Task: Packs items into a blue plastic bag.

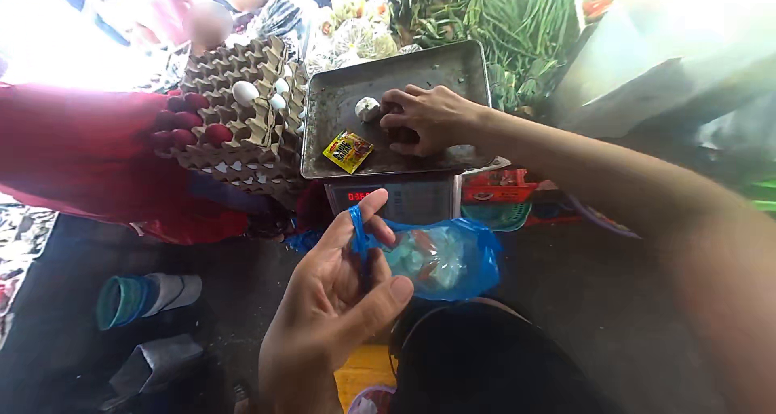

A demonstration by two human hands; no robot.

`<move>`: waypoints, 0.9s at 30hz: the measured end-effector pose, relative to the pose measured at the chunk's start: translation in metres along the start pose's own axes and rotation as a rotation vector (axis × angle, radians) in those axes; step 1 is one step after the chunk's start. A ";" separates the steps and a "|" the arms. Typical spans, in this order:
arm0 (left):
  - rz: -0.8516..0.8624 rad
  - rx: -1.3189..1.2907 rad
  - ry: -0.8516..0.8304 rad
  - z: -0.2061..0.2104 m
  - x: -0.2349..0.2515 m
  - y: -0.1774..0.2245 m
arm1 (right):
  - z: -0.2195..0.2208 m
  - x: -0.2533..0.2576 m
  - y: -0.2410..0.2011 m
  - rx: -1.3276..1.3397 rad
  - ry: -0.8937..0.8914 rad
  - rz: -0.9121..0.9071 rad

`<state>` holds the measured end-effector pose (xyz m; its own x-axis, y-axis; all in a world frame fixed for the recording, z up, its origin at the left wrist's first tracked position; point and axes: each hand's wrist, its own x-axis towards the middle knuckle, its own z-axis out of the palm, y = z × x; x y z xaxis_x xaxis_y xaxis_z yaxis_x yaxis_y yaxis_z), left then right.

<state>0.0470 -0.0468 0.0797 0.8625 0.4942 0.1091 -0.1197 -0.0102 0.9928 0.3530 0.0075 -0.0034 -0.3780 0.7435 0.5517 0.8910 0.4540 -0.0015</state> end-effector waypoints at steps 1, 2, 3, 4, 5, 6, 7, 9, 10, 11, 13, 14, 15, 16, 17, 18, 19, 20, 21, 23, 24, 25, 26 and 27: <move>-0.020 -0.033 -0.005 -0.002 0.004 -0.007 | 0.031 -0.004 0.023 0.069 -0.032 0.029; -0.051 -0.082 -0.009 -0.004 0.008 -0.014 | 0.043 -0.002 0.034 0.119 -0.163 0.112; -0.092 -0.141 -0.007 -0.005 0.012 -0.021 | 0.047 0.002 0.038 0.148 -0.255 0.203; -0.136 -0.205 0.011 -0.005 0.016 -0.027 | 0.047 0.008 0.036 0.154 -0.315 0.287; -0.169 -0.263 0.030 -0.004 0.018 -0.033 | 0.045 0.012 0.031 0.151 -0.340 0.355; -0.182 -0.306 0.050 -0.003 0.019 -0.036 | 0.045 0.013 0.025 0.142 -0.339 0.402; -0.175 -0.327 0.059 -0.003 0.019 -0.038 | 0.045 0.013 0.020 0.131 -0.325 0.430; -0.148 -0.341 0.039 -0.005 0.014 -0.038 | 0.044 0.010 0.013 0.116 -0.291 0.467; -0.140 -0.352 0.025 -0.005 0.011 -0.037 | 0.043 0.009 0.012 0.124 -0.286 0.500; -0.134 -0.359 0.009 -0.006 0.008 -0.036 | 0.041 0.011 0.012 0.146 -0.291 0.548; -0.129 -0.370 0.002 -0.007 0.006 -0.035 | 0.033 0.017 0.016 0.243 -0.332 0.668; -0.127 -0.373 0.005 -0.008 0.007 -0.035 | 0.031 0.018 0.019 0.297 -0.341 0.714; -0.127 -0.374 0.005 -0.009 0.008 -0.035 | 0.030 0.017 0.022 0.341 -0.333 0.739; -0.128 -0.375 0.004 -0.009 0.009 -0.034 | 0.031 0.015 0.023 0.379 -0.308 0.747; -0.128 -0.375 -0.008 -0.010 0.011 -0.034 | 0.033 0.012 0.023 0.410 -0.273 0.743; -0.129 -0.378 -0.020 -0.010 0.013 -0.034 | 0.036 0.008 0.024 0.433 -0.234 0.729; -0.131 -0.388 -0.030 -0.011 0.016 -0.034 | 0.037 0.006 0.025 0.453 -0.207 0.718; -0.140 -0.398 -0.033 -0.012 0.018 -0.034 | 0.037 0.005 0.027 0.468 -0.192 0.710; -0.155 -0.401 -0.028 -0.012 0.022 -0.033 | 0.037 0.005 0.031 0.490 -0.183 0.709; -0.196 -0.396 0.017 -0.012 0.030 -0.031 | 0.029 0.007 0.038 0.619 -0.177 0.749; -0.219 -0.386 0.052 -0.012 0.035 -0.030 | 0.019 0.009 0.039 0.752 -0.183 0.800; -0.233 -0.366 0.083 -0.012 0.040 -0.030 | 0.007 0.008 0.037 0.915 -0.198 0.853; -0.239 -0.342 0.118 -0.012 0.044 -0.030 | -0.008 0.005 0.031 1.072 -0.218 0.881; -0.244 -0.323 0.155 -0.012 0.047 -0.030 | -0.022 0.000 0.022 1.231 -0.240 0.877</move>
<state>0.0857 -0.0127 0.0544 0.8036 0.5732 -0.1602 -0.0902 0.3833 0.9192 0.3781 0.0072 0.0146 0.0014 0.9908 -0.1356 0.1386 -0.1344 -0.9812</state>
